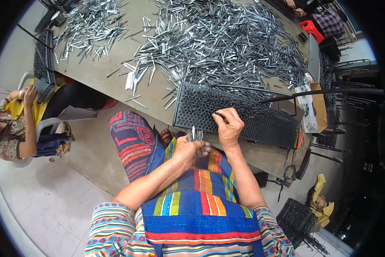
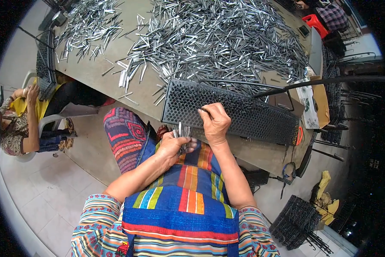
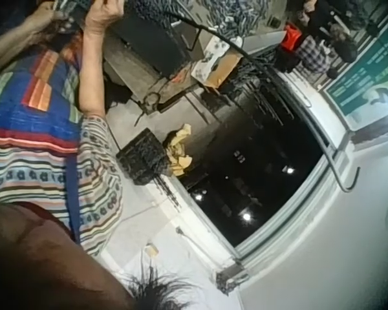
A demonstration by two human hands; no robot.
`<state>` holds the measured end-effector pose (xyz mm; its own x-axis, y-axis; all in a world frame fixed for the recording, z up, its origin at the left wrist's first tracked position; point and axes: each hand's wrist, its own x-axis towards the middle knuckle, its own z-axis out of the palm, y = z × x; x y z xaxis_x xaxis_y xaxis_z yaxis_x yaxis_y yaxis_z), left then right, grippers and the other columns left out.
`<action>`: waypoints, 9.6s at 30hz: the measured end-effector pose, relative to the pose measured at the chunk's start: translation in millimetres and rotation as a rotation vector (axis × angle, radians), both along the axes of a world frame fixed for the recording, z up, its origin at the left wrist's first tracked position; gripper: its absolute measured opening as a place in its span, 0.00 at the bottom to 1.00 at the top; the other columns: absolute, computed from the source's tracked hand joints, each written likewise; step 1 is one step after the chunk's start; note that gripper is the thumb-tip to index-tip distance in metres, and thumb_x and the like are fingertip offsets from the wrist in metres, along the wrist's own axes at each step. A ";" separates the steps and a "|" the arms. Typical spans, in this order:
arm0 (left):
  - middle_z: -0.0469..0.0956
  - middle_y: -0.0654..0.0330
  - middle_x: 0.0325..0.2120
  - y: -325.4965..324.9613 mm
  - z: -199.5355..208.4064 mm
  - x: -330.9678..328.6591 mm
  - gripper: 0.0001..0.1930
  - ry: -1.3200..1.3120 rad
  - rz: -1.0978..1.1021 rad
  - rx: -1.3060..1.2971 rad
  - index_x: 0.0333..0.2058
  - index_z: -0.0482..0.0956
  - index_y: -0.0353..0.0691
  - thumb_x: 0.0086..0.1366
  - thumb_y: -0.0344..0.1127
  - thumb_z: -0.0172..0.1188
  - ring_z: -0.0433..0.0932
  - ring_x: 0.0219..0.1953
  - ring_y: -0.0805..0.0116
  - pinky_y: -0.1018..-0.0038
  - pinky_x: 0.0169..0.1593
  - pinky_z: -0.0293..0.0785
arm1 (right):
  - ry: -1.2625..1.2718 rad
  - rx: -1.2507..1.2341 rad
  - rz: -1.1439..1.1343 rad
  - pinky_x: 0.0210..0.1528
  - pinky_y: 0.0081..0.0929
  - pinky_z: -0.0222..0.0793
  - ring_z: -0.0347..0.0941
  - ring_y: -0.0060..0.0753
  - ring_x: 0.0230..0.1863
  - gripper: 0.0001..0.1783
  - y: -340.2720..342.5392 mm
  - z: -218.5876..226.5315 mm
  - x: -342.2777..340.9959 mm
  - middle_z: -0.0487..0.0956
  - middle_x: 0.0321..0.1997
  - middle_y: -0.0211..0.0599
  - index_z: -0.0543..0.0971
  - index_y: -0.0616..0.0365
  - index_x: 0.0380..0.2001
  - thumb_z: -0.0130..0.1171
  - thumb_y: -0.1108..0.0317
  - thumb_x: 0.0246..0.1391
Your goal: Inserting thin metal strips into a perforated metal plate.
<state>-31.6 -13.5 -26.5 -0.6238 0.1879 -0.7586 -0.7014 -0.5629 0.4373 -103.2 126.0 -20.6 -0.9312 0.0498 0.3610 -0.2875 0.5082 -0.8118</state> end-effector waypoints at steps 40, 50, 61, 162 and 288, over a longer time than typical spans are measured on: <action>0.80 0.51 0.31 -5.2 -5.6 -5.1 0.09 -0.024 0.028 0.112 0.39 0.74 0.31 0.58 0.18 0.54 0.82 0.31 0.59 0.69 0.30 0.83 | -0.035 0.160 -0.029 0.28 0.30 0.70 0.76 0.41 0.26 0.04 4.9 8.0 0.9 0.78 0.26 0.40 0.80 0.62 0.27 0.62 0.77 0.44; 0.80 0.49 0.32 -4.8 3.2 -10.5 0.10 -0.004 0.006 0.124 0.39 0.75 0.30 0.58 0.17 0.54 0.82 0.31 0.59 0.70 0.31 0.83 | -0.058 0.212 -0.036 0.25 0.28 0.69 0.75 0.35 0.23 0.04 8.3 10.8 11.9 0.77 0.25 0.39 0.80 0.61 0.27 0.62 0.75 0.44; 0.81 0.51 0.29 5.2 15.2 -7.9 0.08 0.087 -0.131 0.071 0.38 0.77 0.30 0.59 0.20 0.56 0.82 0.28 0.61 0.71 0.30 0.83 | -0.889 -0.775 0.173 0.18 0.11 0.56 0.64 0.12 0.16 0.02 27.6 -3.8 46.9 0.78 0.21 0.29 0.79 0.64 0.27 0.61 0.78 0.48; 0.80 0.62 0.24 -8.5 11.7 17.0 0.07 0.085 -0.205 -0.065 0.33 0.79 0.36 0.65 0.28 0.52 0.73 0.19 0.80 0.83 0.20 0.66 | -0.223 0.078 -0.033 0.27 0.19 0.64 0.71 0.20 0.24 0.06 34.8 16.0 14.9 0.77 0.24 0.34 0.81 0.64 0.28 0.63 0.80 0.42; 0.78 0.53 0.28 -49.6 10.5 49.1 0.08 0.128 -0.175 -0.023 0.38 0.71 0.31 0.59 0.18 0.51 0.79 0.27 0.64 0.71 0.35 0.78 | -0.720 -0.751 0.139 0.23 0.17 0.71 0.74 0.20 0.20 0.03 -32.7 26.5 30.3 0.78 0.23 0.31 0.76 0.62 0.28 0.60 0.78 0.49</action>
